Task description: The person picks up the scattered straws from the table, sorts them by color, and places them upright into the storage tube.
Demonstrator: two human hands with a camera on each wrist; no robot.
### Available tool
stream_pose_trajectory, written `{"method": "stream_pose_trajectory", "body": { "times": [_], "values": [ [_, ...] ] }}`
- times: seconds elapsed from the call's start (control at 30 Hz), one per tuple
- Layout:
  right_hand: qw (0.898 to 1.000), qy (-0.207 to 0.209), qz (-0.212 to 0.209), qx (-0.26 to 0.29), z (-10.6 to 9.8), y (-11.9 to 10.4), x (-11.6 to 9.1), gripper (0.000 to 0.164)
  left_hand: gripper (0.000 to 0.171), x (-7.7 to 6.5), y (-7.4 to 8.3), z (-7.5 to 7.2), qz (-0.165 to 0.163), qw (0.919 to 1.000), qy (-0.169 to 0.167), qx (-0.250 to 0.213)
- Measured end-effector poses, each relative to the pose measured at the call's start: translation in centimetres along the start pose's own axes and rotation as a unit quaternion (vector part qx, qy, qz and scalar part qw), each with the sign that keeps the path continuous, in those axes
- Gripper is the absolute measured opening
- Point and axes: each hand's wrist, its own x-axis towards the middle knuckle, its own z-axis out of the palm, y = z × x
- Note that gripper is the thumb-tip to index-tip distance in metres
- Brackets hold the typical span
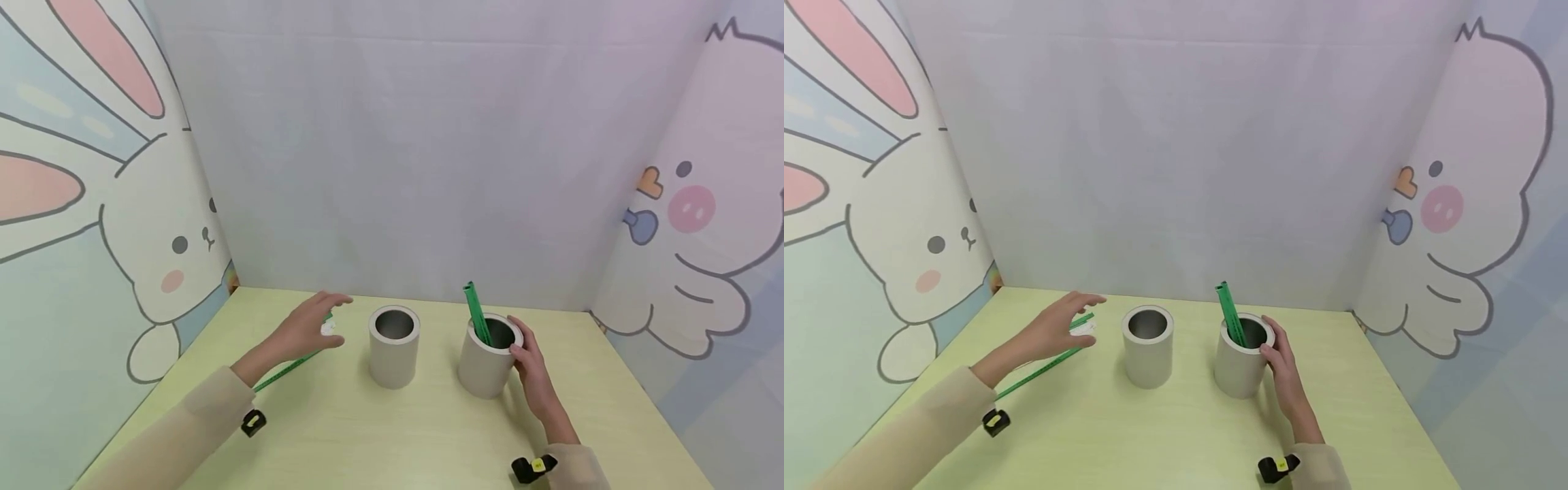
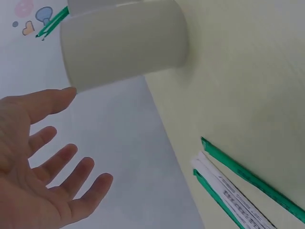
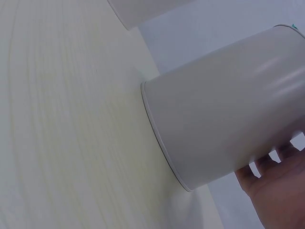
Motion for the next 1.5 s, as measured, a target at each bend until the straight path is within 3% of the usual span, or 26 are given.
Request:
{"method": "stream_pose_trajectory", "body": {
  "times": [0.2,0.47,0.73,1.03,1.2,1.5],
  "values": [
    [1.000,-0.003,0.001,0.001,0.1,0.1,0.1,0.057,0.071,-2.6,-3.0,0.2,-0.030,0.9988,-0.023,0.030],
    [1.000,-0.001,0.003,0.002,0.0,0.0,0.1,0.058,0.070,-4.9,-5.3,0.7,-0.077,0.9951,-0.050,0.037],
    [1.000,-0.003,0.002,-0.001,0.0,-0.1,0.1,0.057,0.063,-6.4,-7.1,1.8,-0.081,0.9940,-0.063,0.039],
    [1.000,-0.001,0.002,0.003,0.0,0.0,0.1,0.058,0.052,-6.6,-7.5,2.3,-0.112,0.9880,-0.083,0.066],
    [1.000,-0.002,-0.003,0.001,0.0,0.1,0.0,0.057,0.050,-6.6,-7.7,2.5,-0.109,0.9872,-0.087,0.078],
    [1.000,-0.009,-0.013,-0.004,-0.2,0.2,0.0,0.057,0.051,-6.4,-8.1,2.8,-0.115,0.9879,-0.084,0.061]
  ]
}}
